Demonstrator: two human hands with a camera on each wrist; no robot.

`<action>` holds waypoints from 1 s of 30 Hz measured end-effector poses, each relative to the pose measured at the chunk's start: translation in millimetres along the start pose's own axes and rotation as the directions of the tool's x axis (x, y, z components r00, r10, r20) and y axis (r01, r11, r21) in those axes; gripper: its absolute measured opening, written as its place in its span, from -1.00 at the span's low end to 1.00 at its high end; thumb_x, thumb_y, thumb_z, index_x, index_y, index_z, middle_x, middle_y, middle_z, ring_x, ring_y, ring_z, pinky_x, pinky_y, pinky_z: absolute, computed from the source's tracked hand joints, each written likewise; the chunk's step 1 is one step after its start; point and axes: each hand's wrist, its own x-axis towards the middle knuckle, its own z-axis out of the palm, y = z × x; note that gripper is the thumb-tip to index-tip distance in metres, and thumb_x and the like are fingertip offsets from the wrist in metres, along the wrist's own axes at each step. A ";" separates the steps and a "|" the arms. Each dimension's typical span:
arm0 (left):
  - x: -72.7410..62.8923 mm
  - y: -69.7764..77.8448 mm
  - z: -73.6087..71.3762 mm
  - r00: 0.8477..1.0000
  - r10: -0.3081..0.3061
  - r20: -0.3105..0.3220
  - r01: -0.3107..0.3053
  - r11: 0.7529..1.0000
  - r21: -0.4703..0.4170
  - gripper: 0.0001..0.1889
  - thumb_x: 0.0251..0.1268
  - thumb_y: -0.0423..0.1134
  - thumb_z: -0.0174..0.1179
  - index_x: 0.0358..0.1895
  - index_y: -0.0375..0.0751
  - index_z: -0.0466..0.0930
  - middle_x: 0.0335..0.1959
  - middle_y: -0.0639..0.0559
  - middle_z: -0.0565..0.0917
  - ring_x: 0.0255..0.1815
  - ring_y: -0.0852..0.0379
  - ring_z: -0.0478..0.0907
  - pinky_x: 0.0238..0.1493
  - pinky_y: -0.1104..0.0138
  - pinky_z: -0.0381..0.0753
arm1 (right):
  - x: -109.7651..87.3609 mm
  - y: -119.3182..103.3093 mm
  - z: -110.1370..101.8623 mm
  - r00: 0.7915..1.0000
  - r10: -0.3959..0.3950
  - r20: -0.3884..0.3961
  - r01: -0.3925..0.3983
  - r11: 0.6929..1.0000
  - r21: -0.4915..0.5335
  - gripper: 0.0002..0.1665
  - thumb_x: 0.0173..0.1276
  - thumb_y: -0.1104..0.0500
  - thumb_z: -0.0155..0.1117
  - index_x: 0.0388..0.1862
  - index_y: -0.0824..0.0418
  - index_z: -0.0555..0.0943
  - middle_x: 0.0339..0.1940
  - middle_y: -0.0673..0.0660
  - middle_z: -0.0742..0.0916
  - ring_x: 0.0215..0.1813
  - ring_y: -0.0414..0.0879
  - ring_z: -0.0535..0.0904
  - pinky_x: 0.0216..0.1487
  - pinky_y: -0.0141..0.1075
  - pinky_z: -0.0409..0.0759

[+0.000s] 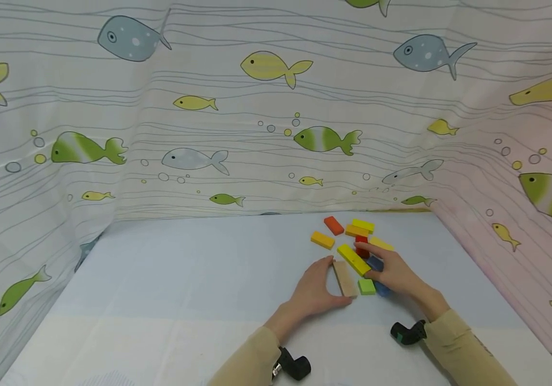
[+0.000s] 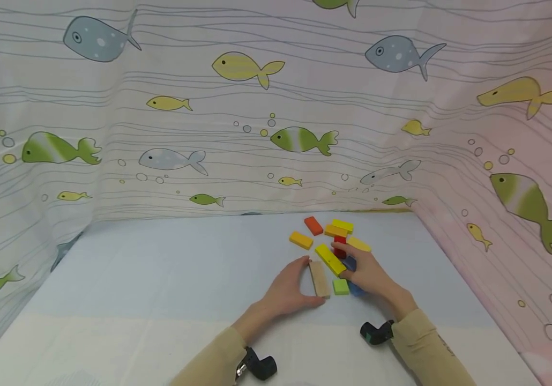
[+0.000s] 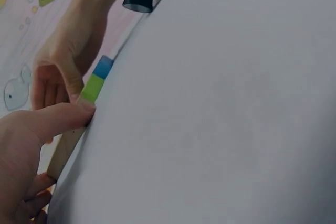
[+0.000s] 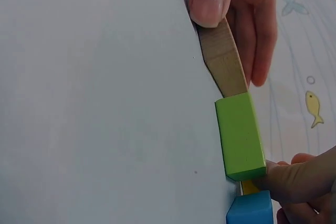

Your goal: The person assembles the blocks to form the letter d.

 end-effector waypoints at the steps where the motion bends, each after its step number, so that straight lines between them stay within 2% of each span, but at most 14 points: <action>1: -1.6 -1.6 -1.4 1.000 0.003 0.005 -0.003 1.000 -0.001 0.03 0.04 0.25 0.41 0.54 -0.11 0.17 0.49 0.04 0.36 0.48 0.05 0.30 0.49 0.15 0.32 | 0.3 -0.1 0.2 1.000 0.001 0.000 -0.001 1.000 -0.003 -0.16 0.18 0.37 0.45 0.46 0.21 0.39 0.33 0.31 0.58 0.40 0.37 0.37 0.36 0.39 0.27; 6: -11.6 -7.5 -10.0 1.000 0.008 0.029 -0.007 0.999 -0.043 0.03 0.02 0.20 0.45 0.54 -0.13 0.17 0.47 0.02 0.38 0.46 0.04 0.33 0.47 0.12 0.35 | 2.7 -2.1 0.3 1.000 -0.011 0.004 0.011 1.000 -0.007 -0.14 0.16 0.34 0.49 0.45 0.21 0.40 0.33 0.31 0.58 0.35 0.32 0.43 0.35 0.37 0.30; 13: -28.3 -18.1 -18.0 0.997 0.013 0.075 -0.011 1.000 -0.029 0.06 0.01 0.20 0.46 0.56 -0.10 0.14 0.49 0.07 0.36 0.50 0.07 0.29 0.49 0.15 0.31 | 8.0 -4.4 1.9 1.000 0.007 0.028 -0.006 1.000 -0.026 -0.13 0.18 0.28 0.51 0.47 0.17 0.39 0.32 0.30 0.59 0.31 0.29 0.46 0.33 0.36 0.33; 17: -41.4 -21.2 -25.3 0.995 0.017 0.096 -0.013 0.999 -0.042 0.07 0.00 0.19 0.47 0.56 -0.09 0.13 0.50 0.08 0.34 0.51 0.06 0.27 0.49 0.12 0.31 | 12.0 -6.5 2.3 0.999 0.024 0.048 -0.023 0.999 -0.026 -0.13 0.18 0.25 0.51 0.48 0.15 0.39 0.32 0.30 0.59 0.31 0.28 0.45 0.34 0.37 0.31; 22: -58.8 -27.5 -33.3 0.992 0.012 0.127 -0.004 0.998 -0.061 0.07 -0.01 0.20 0.48 0.56 -0.03 0.13 0.50 0.15 0.33 0.52 0.11 0.26 0.49 0.13 0.31 | 17.0 -7.4 2.8 0.996 0.029 0.082 -0.027 0.999 -0.022 -0.10 0.20 0.21 0.50 0.51 0.14 0.34 0.39 0.29 0.54 0.40 0.31 0.38 0.37 0.38 0.25; 30: -87.2 -33.7 -47.4 0.988 0.035 0.150 -0.023 0.996 -0.083 0.06 -0.03 0.20 0.49 0.55 -0.01 0.15 0.49 0.19 0.34 0.52 0.11 0.25 0.49 0.10 0.30 | 25.3 -9.0 2.1 0.994 0.035 0.102 -0.028 0.997 -0.069 -0.05 0.20 0.16 0.50 0.54 0.18 0.29 0.45 0.33 0.47 0.43 0.35 0.35 0.36 0.36 0.29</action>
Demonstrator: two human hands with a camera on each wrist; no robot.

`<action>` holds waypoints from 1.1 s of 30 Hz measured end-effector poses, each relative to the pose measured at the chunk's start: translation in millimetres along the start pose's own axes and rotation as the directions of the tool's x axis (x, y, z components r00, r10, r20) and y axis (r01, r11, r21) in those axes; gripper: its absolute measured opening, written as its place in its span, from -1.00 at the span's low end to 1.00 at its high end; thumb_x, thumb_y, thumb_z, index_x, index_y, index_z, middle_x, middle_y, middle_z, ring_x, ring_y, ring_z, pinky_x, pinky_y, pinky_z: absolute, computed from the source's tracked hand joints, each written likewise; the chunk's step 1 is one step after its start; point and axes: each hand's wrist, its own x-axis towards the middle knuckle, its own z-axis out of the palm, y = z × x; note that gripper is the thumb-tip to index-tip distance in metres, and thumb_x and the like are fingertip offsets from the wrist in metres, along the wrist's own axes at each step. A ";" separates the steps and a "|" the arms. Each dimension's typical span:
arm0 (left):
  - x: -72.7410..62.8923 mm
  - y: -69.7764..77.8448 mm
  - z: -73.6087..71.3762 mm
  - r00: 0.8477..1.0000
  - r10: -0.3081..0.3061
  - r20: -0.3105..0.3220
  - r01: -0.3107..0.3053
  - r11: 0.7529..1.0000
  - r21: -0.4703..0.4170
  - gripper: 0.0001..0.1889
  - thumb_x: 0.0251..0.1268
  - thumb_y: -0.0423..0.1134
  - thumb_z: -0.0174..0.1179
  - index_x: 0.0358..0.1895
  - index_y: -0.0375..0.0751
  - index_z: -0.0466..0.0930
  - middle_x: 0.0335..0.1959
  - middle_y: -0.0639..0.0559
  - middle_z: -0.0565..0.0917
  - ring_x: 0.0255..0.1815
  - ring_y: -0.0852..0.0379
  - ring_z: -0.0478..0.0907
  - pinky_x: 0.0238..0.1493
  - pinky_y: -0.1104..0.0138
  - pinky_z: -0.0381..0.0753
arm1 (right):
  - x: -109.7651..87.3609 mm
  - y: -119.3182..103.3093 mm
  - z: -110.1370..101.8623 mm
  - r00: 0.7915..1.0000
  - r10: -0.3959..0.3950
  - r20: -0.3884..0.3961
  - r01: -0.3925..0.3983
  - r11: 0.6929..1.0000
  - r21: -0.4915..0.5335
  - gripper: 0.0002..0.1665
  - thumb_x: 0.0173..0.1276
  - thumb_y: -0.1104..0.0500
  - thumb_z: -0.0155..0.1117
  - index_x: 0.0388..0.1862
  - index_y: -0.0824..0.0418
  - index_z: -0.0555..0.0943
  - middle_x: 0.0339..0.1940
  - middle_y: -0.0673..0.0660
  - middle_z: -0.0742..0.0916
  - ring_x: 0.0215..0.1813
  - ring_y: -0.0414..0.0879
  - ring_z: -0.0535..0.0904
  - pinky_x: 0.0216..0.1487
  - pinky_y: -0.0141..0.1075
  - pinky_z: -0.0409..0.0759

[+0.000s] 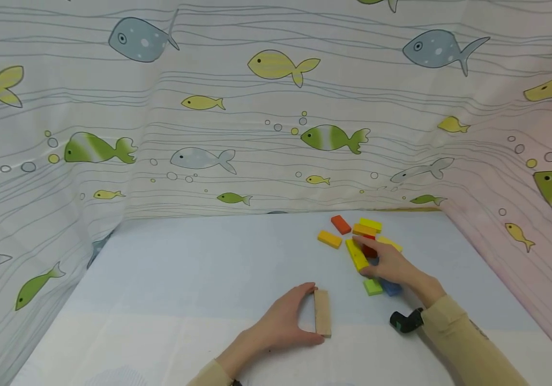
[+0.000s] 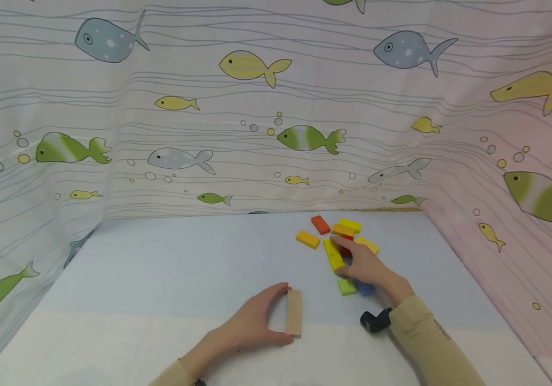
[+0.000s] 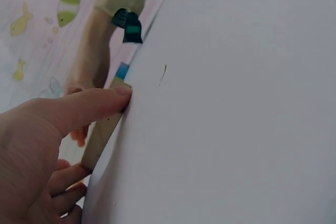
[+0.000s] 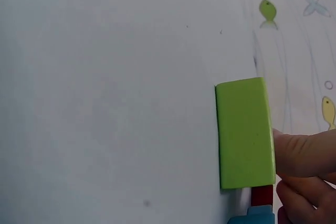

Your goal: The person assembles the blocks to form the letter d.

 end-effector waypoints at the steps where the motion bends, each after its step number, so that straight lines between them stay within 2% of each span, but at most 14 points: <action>1: -3.3 -0.7 -0.6 1.000 0.005 0.000 -0.005 1.000 0.000 0.05 -0.03 0.20 0.50 0.54 -0.01 0.16 0.48 0.19 0.35 0.52 0.10 0.26 0.49 0.10 0.30 | 0.8 -0.2 -0.1 1.000 0.007 0.003 -0.007 1.000 -0.005 -0.03 0.19 0.15 0.50 0.54 0.18 0.28 0.45 0.34 0.47 0.43 0.35 0.34 0.36 0.36 0.29; 8: -26.4 -3.8 -6.3 0.999 0.032 0.017 -0.032 0.999 0.015 0.06 -0.05 0.19 0.51 0.53 -0.03 0.16 0.44 0.21 0.39 0.50 0.10 0.29 0.48 0.12 0.33 | 3.2 0.9 0.2 0.999 0.045 0.020 -0.044 0.999 -0.028 0.07 0.17 0.07 0.51 0.58 0.17 0.19 0.47 0.35 0.43 0.45 0.37 0.32 0.37 0.37 0.26; 17: -49.0 -7.5 -11.9 0.999 0.045 0.013 -0.045 0.999 0.029 0.06 -0.02 0.24 0.48 0.54 -0.01 0.14 0.45 0.23 0.37 0.50 0.09 0.29 0.46 0.09 0.35 | 4.5 2.9 0.1 1.000 0.025 0.010 -0.025 0.999 -0.036 0.08 0.16 -0.08 0.51 0.56 0.21 0.22 0.49 0.34 0.41 0.45 0.35 0.32 0.39 0.34 0.26; 24: -59.8 -7.2 -13.5 0.999 0.046 -0.011 -0.046 0.998 0.041 0.06 -0.05 0.20 0.51 0.53 -0.01 0.15 0.45 0.21 0.38 0.50 0.10 0.30 0.45 0.11 0.37 | 5.2 2.5 0.5 0.998 0.051 0.028 -0.050 0.998 -0.024 0.10 0.14 -0.17 0.51 0.56 0.17 0.24 0.48 0.32 0.42 0.44 0.31 0.34 0.39 0.33 0.29; 33: -64.1 -11.3 -17.2 0.998 0.064 -0.019 -0.064 0.998 -0.005 0.07 -0.05 0.20 0.51 0.54 0.01 0.14 0.46 0.26 0.37 0.49 0.12 0.30 0.47 0.11 0.34 | 5.9 7.3 0.0 0.999 0.034 0.040 -0.034 0.999 -0.011 0.10 0.12 -0.11 0.55 0.55 0.18 0.25 0.49 0.30 0.42 0.47 0.29 0.31 0.40 0.32 0.27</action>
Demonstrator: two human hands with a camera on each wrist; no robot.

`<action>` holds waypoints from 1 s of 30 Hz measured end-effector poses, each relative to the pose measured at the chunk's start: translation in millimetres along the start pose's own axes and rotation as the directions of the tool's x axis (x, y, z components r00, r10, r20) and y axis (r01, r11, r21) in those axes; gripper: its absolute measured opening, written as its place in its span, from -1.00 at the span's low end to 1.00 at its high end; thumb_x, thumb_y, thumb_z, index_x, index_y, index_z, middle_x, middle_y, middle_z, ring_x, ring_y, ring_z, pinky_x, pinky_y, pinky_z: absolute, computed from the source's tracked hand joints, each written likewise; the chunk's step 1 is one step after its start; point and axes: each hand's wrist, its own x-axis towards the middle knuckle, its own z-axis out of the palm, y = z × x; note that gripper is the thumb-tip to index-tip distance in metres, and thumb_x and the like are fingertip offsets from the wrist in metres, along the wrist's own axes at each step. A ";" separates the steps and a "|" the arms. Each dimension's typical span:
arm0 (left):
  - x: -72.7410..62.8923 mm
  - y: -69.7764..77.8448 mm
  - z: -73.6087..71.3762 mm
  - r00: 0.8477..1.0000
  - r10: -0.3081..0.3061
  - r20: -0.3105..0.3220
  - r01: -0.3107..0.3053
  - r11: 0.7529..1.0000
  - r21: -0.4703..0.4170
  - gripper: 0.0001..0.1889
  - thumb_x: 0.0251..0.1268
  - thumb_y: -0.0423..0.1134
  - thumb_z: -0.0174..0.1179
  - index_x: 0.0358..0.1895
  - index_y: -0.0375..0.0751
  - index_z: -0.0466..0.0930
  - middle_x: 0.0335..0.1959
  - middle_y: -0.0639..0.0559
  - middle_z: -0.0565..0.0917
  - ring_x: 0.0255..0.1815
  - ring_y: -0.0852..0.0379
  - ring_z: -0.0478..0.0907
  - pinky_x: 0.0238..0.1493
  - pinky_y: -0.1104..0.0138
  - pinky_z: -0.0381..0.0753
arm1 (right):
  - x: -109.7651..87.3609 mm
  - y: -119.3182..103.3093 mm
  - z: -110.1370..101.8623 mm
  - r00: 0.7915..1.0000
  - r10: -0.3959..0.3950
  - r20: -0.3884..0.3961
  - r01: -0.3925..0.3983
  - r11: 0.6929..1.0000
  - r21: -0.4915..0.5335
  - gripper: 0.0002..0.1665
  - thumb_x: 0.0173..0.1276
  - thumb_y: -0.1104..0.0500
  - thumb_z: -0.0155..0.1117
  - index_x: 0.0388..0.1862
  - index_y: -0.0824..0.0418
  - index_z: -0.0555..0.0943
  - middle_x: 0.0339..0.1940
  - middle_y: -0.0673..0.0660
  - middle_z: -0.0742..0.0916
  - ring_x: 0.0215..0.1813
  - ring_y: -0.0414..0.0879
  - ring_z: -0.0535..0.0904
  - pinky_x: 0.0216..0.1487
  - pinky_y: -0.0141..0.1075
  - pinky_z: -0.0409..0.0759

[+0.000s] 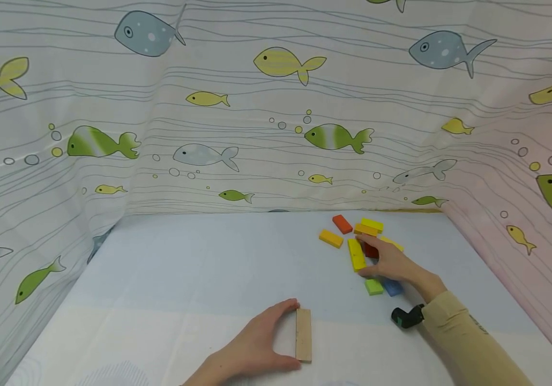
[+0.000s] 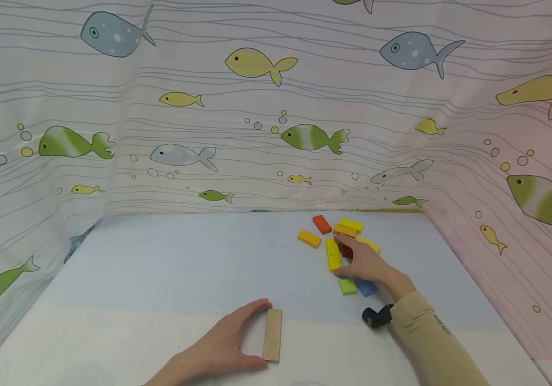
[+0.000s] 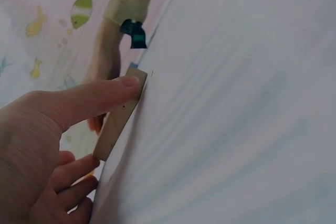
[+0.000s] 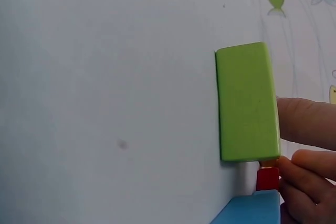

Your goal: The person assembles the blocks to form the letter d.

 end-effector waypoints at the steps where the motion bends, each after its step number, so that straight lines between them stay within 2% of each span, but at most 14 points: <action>1: -0.1 -0.5 -0.4 1.000 -0.003 -0.001 0.003 1.000 -0.008 0.08 -0.05 0.20 0.52 0.55 0.02 0.14 0.45 0.28 0.38 0.49 0.13 0.31 0.47 0.12 0.34 | -0.2 0.3 0.0 1.000 -0.001 -0.002 0.001 1.000 -0.002 0.10 0.12 -0.12 0.55 0.55 0.18 0.25 0.49 0.30 0.42 0.47 0.29 0.31 0.40 0.32 0.27; 10: 2.0 -3.2 1.3 1.000 0.002 -0.011 -0.002 0.999 -0.037 0.08 -0.08 0.23 0.52 0.53 -0.01 0.17 0.41 0.31 0.44 0.47 0.13 0.34 0.45 0.10 0.35 | -2.8 -3.4 0.4 1.000 0.019 -0.016 -0.019 1.000 0.001 0.13 0.05 -0.20 0.58 0.53 0.15 0.30 0.47 0.31 0.44 0.44 0.29 0.34 0.39 0.32 0.30; 15: 3.3 -0.1 3.3 1.000 0.005 -0.012 -0.006 0.999 -0.043 0.05 -0.09 0.24 0.52 0.51 0.03 0.21 0.40 0.31 0.44 0.47 0.12 0.34 0.45 0.10 0.36 | -7.0 -8.0 1.3 0.999 0.039 -0.022 -0.039 0.999 0.013 0.15 0.03 -0.24 0.59 0.52 0.15 0.31 0.46 0.30 0.46 0.43 0.29 0.34 0.40 0.32 0.28; 25: 6.0 10.3 9.3 1.000 -0.030 0.001 0.030 0.998 -0.054 -0.01 -0.08 0.21 0.53 0.48 0.13 0.25 0.39 0.30 0.43 0.45 0.15 0.35 0.44 0.12 0.38 | -17.4 -18.2 7.0 0.999 0.015 -0.048 -0.013 0.999 0.044 0.09 -0.01 -0.21 0.62 0.46 0.14 0.38 0.37 0.20 0.56 0.31 0.15 0.45 0.37 0.25 0.37; 30: 8.5 12.9 12.3 0.999 -0.044 0.005 0.044 0.998 -0.034 -0.02 -0.08 0.21 0.53 0.47 0.14 0.26 0.39 0.31 0.43 0.45 0.15 0.35 0.44 0.12 0.38 | -21.5 -26.7 9.3 0.996 -0.043 -0.084 0.045 0.999 0.022 0.07 -0.02 -0.17 0.64 0.42 0.19 0.42 0.32 0.18 0.59 0.25 0.14 0.50 0.31 0.21 0.44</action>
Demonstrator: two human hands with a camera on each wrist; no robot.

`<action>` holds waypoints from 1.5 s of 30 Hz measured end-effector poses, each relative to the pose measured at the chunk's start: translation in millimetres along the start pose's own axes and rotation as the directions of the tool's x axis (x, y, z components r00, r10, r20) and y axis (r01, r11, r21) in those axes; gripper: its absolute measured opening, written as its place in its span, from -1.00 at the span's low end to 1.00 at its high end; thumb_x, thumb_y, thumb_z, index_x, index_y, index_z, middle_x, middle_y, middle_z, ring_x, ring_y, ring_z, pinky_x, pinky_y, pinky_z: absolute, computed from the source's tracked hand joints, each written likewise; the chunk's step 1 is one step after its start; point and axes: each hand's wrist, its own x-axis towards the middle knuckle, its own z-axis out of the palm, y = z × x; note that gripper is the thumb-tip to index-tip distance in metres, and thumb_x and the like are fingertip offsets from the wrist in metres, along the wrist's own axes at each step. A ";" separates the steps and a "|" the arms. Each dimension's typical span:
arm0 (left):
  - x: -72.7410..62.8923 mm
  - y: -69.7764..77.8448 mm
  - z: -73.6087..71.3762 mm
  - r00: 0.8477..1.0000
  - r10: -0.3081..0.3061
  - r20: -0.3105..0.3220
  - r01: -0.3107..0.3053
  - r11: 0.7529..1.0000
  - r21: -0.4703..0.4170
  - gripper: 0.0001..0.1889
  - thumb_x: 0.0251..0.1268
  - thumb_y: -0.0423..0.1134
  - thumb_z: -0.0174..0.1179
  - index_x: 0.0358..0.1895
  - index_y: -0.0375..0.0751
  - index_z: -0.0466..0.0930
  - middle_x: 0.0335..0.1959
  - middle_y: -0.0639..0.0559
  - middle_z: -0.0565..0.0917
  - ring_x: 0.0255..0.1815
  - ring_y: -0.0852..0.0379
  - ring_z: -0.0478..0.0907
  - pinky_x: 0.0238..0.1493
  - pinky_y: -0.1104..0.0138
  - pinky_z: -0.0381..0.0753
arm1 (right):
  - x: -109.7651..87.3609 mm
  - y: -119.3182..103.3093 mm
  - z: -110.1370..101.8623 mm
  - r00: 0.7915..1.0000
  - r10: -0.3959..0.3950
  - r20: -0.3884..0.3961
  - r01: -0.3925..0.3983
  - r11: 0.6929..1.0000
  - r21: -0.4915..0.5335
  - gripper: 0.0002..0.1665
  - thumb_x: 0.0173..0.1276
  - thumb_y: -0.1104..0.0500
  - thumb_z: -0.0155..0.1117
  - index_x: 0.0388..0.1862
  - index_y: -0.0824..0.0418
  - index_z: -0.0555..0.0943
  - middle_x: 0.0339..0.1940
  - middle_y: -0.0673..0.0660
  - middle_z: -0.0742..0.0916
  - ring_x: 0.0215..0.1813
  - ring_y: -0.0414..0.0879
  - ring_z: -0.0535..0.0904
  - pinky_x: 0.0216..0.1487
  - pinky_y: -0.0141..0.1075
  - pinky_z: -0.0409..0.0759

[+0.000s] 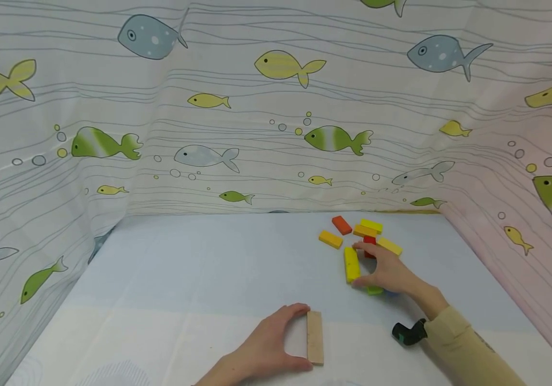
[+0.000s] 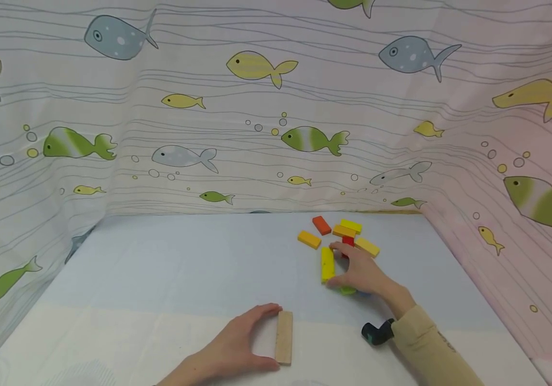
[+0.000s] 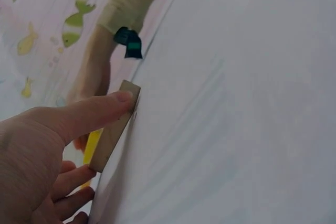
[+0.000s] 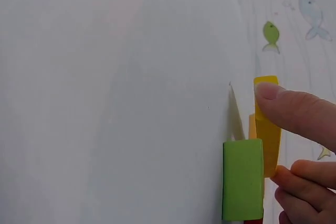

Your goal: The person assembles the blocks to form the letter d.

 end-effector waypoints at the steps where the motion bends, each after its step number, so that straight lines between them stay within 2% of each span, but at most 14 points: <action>1: 0.4 0.9 0.6 1.000 -0.004 0.000 0.004 1.000 0.003 -0.02 -0.09 0.21 0.53 0.47 0.15 0.26 0.39 0.31 0.43 0.45 0.14 0.35 0.44 0.13 0.38 | -0.7 -1.4 0.3 1.000 -0.012 -0.007 0.011 1.000 -0.011 0.06 -0.03 -0.16 0.65 0.41 0.19 0.43 0.31 0.18 0.60 0.24 0.15 0.51 0.30 0.20 0.46; 7: 2.6 6.2 4.3 1.000 0.005 -0.008 -0.005 1.000 0.023 -0.03 -0.08 0.23 0.52 0.46 0.13 0.27 0.39 0.28 0.44 0.43 0.14 0.38 0.42 0.14 0.40 | -3.5 -9.9 4.3 1.000 -0.002 -0.009 0.002 0.999 -0.034 0.04 -0.03 -0.15 0.65 0.41 0.14 0.44 0.31 0.16 0.61 0.25 0.17 0.51 0.26 0.24 0.48; 13: 5.8 9.3 6.7 1.000 0.015 -0.011 -0.014 0.999 0.040 -0.04 -0.07 0.21 0.52 0.45 0.13 0.28 0.37 0.29 0.45 0.40 0.17 0.39 0.40 0.16 0.42 | -5.0 -19.2 9.6 0.999 0.040 0.030 -0.040 0.999 0.000 0.04 -0.01 -0.16 0.64 0.43 0.08 0.41 0.39 0.12 0.55 0.37 0.16 0.43 0.33 0.28 0.40; 15: 6.8 10.6 8.0 1.000 0.017 -0.007 -0.016 0.999 0.043 -0.05 -0.07 0.21 0.52 0.45 0.13 0.27 0.37 0.29 0.45 0.40 0.17 0.39 0.39 0.16 0.43 | -6.5 -22.8 10.8 0.999 0.032 0.033 -0.032 0.999 0.006 0.04 0.00 -0.15 0.63 0.44 0.10 0.40 0.39 0.14 0.55 0.37 0.17 0.42 0.32 0.30 0.40; 18: 8.6 12.6 10.8 1.000 0.006 0.003 -0.006 0.999 0.049 -0.05 -0.06 0.23 0.51 0.45 0.15 0.27 0.38 0.30 0.44 0.41 0.16 0.37 0.40 0.12 0.42 | -8.8 -28.5 12.3 0.999 0.025 0.026 -0.025 1.000 -0.001 0.03 -0.02 -0.13 0.65 0.42 0.09 0.42 0.37 0.13 0.56 0.35 0.15 0.44 0.32 0.26 0.43; 25: 13.7 18.8 17.0 0.998 -0.049 0.025 0.049 0.999 0.018 -0.03 -0.06 0.23 0.51 0.48 0.17 0.25 0.42 0.30 0.40 0.50 -0.03 0.30 0.45 -0.05 0.32 | -11.4 -35.7 17.3 1.000 0.004 0.017 -0.004 1.000 0.006 0.03 -0.01 -0.14 0.64 0.42 0.13 0.42 0.36 0.14 0.57 0.35 0.16 0.46 0.32 0.23 0.45; 32: 18.0 21.2 23.1 0.995 -0.091 0.029 0.090 0.996 0.018 -0.04 -0.05 0.23 0.50 0.48 0.22 0.24 0.44 0.30 0.39 0.50 -0.10 0.28 0.44 -0.09 0.33 | -12.0 -38.4 21.4 1.000 -0.013 0.010 0.013 1.000 0.019 0.03 -0.04 -0.12 0.66 0.40 0.11 0.44 0.37 0.11 0.57 0.38 0.13 0.45 0.35 0.21 0.44; 45: 22.9 27.3 28.3 0.997 -0.078 0.020 0.078 0.997 0.030 -0.04 -0.01 0.21 0.48 0.50 0.11 0.25 0.45 0.20 0.41 0.50 -0.17 0.27 0.41 -0.11 0.36 | -16.1 -41.9 27.7 1.000 -0.015 0.024 0.015 1.000 0.017 0.07 -0.04 -0.18 0.64 0.43 0.13 0.42 0.41 0.11 0.55 0.42 0.13 0.43 0.36 0.20 0.42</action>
